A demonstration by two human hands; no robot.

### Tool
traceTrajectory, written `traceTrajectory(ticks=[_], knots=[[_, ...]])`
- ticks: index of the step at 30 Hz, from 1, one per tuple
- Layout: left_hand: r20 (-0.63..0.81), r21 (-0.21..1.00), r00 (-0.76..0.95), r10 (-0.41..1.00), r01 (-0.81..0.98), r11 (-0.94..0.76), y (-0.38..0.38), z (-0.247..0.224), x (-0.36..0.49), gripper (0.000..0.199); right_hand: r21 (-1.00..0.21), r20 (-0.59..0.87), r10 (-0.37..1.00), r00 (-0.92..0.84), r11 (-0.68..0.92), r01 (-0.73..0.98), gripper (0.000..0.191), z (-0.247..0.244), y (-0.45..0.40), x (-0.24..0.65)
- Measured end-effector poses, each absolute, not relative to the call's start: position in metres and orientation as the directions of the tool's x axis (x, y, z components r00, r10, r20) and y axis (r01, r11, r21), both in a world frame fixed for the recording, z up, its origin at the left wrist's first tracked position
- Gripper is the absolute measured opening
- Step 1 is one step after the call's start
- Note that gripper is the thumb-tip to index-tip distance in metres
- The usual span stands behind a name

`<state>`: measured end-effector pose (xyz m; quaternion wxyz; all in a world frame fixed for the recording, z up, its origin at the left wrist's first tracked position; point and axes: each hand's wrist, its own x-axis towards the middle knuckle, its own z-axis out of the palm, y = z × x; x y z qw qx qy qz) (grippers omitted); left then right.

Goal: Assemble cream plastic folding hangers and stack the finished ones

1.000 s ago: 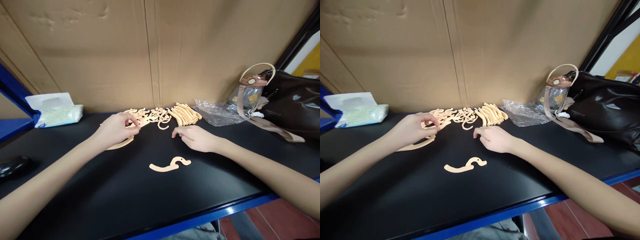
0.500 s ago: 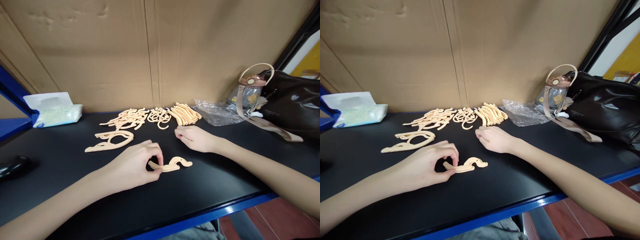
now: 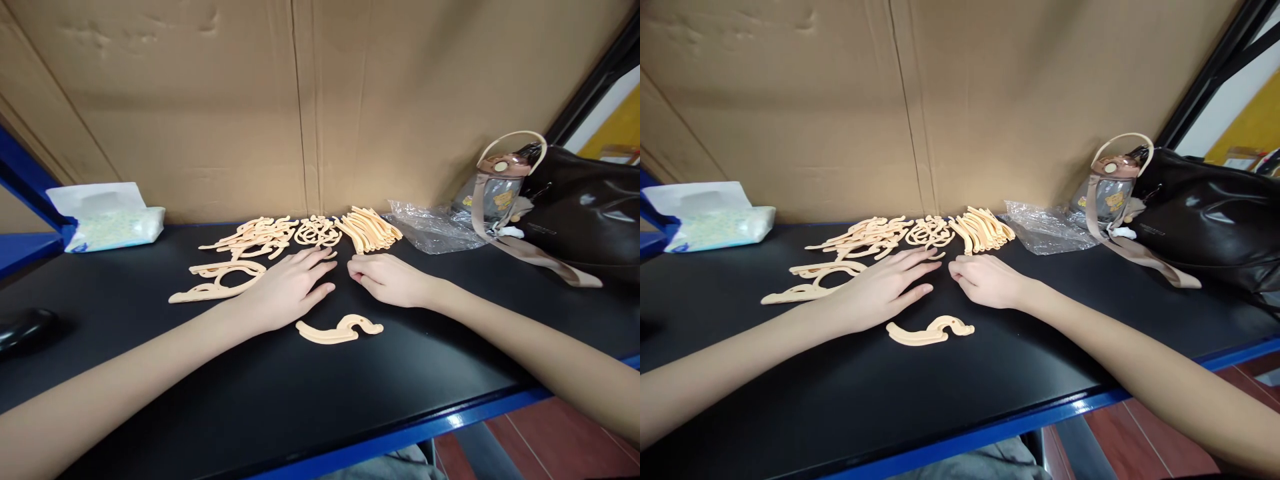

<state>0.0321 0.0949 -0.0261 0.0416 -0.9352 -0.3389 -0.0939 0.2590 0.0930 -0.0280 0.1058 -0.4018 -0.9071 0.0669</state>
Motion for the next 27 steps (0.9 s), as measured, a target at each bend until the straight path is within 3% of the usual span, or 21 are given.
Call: traceTrajectory(ticks=[5,10,20,24,27], knots=[[0.117,0.013,0.742,0.660,0.664,-0.748,0.100,-0.032,0.037,0.055,-0.192,0.137,0.740,-0.658,0.672,0.716,0.017,-0.028,0.094,0.258],[0.091,0.045,0.772,0.629,0.628,-0.777,0.079,-0.026,0.031,0.048,-0.196,0.134,0.737,-0.663,0.675,0.711,0.017,-0.028,0.094,0.257],[0.265,0.214,0.754,0.601,0.561,-0.799,0.057,-0.020,0.017,0.031,-0.215,0.111,0.737,-0.667,0.673,0.708,0.017,-0.026,0.093,0.259],[0.293,0.343,0.718,0.632,0.538,-0.770,0.054,-0.017,0.015,0.033,-0.211,0.105,0.728,-0.677,0.682,0.700,0.017,-0.027,0.095,0.260],[0.337,0.345,0.697,0.633,0.534,-0.772,0.054,-0.015,0.014,0.028,-0.208,0.101,0.720,-0.686,0.690,0.693,0.017,-0.028,0.096,0.261]])
